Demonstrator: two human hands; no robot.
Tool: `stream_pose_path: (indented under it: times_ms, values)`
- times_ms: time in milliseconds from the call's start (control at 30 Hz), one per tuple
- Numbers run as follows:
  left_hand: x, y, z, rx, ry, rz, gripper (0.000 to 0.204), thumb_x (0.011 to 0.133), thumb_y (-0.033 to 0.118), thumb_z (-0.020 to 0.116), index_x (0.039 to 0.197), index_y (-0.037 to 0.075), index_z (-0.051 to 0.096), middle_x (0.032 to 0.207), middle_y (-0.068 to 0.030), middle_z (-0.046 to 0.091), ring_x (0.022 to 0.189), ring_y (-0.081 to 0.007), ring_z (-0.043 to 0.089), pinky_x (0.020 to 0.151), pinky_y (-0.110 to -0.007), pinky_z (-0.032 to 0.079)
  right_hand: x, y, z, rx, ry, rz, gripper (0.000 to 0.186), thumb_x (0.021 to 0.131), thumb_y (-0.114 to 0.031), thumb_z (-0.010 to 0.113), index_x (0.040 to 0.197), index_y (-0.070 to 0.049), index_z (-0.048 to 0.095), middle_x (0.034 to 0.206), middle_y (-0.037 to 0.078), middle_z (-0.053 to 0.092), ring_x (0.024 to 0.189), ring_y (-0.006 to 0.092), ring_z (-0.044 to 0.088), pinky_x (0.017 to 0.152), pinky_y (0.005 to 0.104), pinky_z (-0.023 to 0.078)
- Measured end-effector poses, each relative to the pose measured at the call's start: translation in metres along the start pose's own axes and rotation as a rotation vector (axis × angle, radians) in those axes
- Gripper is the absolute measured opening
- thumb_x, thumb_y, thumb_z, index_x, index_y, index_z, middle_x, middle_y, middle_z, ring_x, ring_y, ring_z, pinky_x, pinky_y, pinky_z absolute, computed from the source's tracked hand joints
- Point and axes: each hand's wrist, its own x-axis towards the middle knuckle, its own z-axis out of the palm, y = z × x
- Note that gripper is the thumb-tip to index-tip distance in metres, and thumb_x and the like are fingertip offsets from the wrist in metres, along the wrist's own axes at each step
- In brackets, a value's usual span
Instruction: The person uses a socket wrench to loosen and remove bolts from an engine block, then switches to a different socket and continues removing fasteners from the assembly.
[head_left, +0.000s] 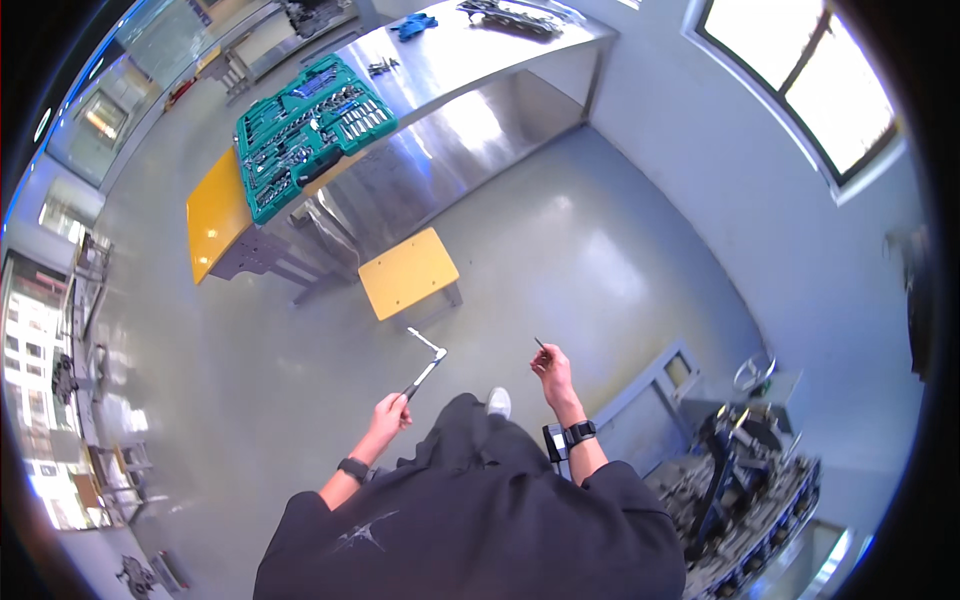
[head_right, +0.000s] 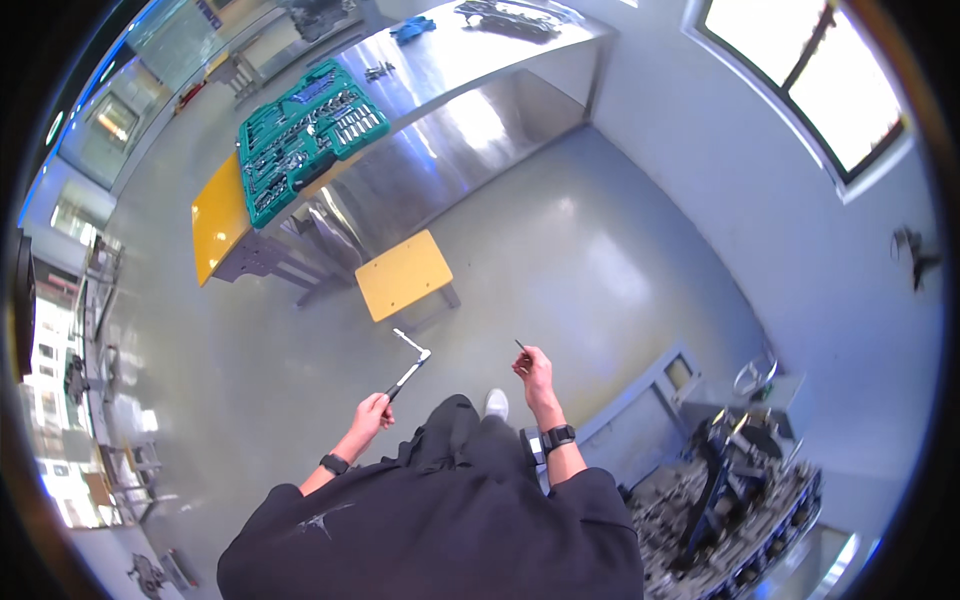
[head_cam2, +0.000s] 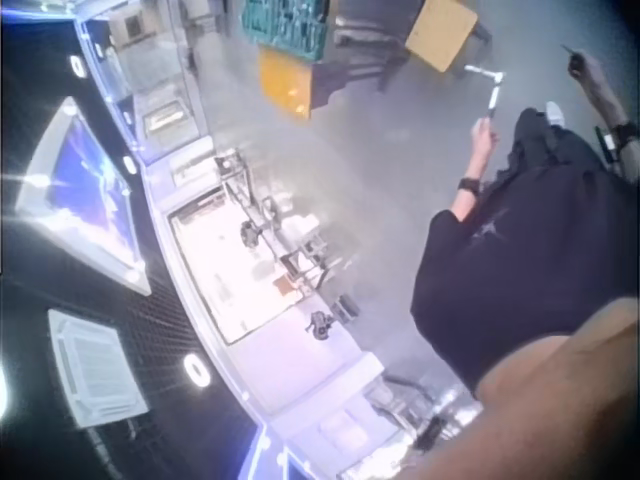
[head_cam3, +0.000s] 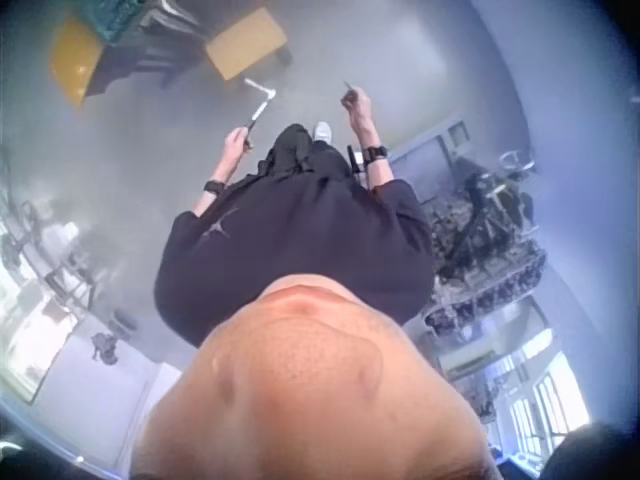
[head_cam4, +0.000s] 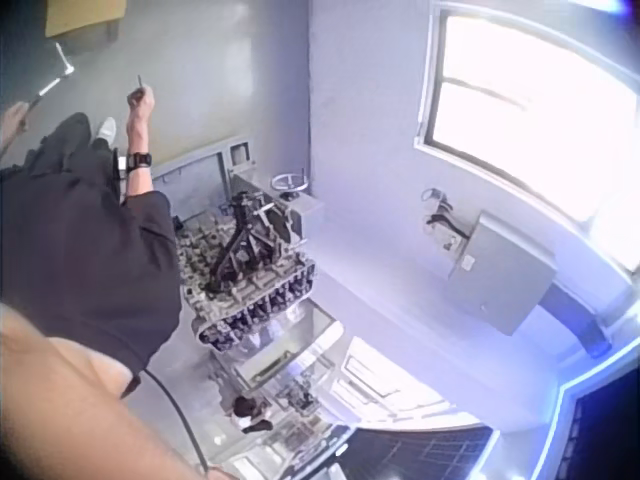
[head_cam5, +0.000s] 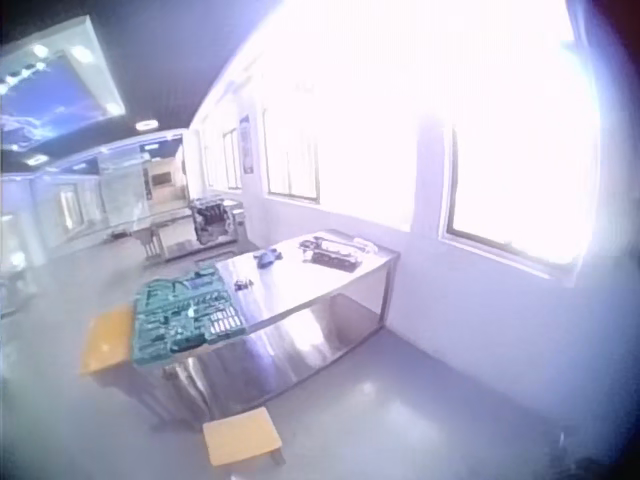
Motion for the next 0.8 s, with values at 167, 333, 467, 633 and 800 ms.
stream_pose_path:
  times_ms: [167,333,467,633,800]
  values:
    - [0.041,0.051,-0.013,-0.645,-0.180,0.091,0.022,0.096,0.021,0.048,0.113,0.006,0.049,0.089,-0.0031,0.057,0.083,-0.0158,0.059,0.069,-0.030,0.047,0.114,-0.059,0.085,-0.116,-0.121,0.081,0.023,0.090,-0.031,0.053,0.076,-0.012,0.053,0.069,0.001,0.056,0.067,0.0127,0.054,0.067,0.0283,0.043]
    - [0.114,0.108,-0.029,-0.840,-0.380,0.175,0.029,0.093,0.019,0.052,0.119,0.008,0.047,0.094,-0.0041,0.057,0.087,-0.0177,0.058,0.076,-0.032,0.047,0.227,-0.112,0.189,-0.261,-0.248,0.020,0.025,0.090,-0.032,0.053,0.076,-0.012,0.053,0.067,0.000,0.053,0.063,0.0115,0.052,0.063,0.0251,0.041]
    - [0.182,0.161,-0.050,-0.742,-0.545,0.165,0.037,0.088,0.019,0.062,0.118,0.009,0.044,0.093,-0.0034,0.056,0.082,-0.0153,0.055,0.076,-0.030,0.046,0.300,-0.145,0.264,-0.289,-0.280,0.061,0.025,0.090,-0.033,0.054,0.077,-0.012,0.053,0.067,0.000,0.052,0.062,0.0107,0.051,0.062,0.0245,0.041]
    - [0.228,0.202,-0.065,-0.720,-0.373,0.102,0.036,0.090,0.014,0.057,0.122,0.009,0.039,0.089,-0.0038,0.054,0.071,-0.0096,0.051,0.056,-0.021,0.040,0.397,-0.194,0.357,-0.493,-0.343,0.011,0.027,0.090,-0.034,0.056,0.077,-0.010,0.054,0.066,-0.003,0.050,0.059,0.0082,0.049,0.058,0.0230,0.041]
    - [0.280,0.203,-0.071,-0.787,-0.013,-0.027,0.032,0.094,0.015,0.048,0.124,0.009,0.039,0.078,0.0016,0.047,0.056,-0.0037,0.039,0.046,-0.018,0.032,0.536,-0.229,0.452,-0.795,-0.434,-0.142,0.025,0.088,-0.029,0.061,0.082,-0.005,0.059,0.069,0.000,0.054,0.056,0.0085,0.049,0.049,0.0233,0.039]
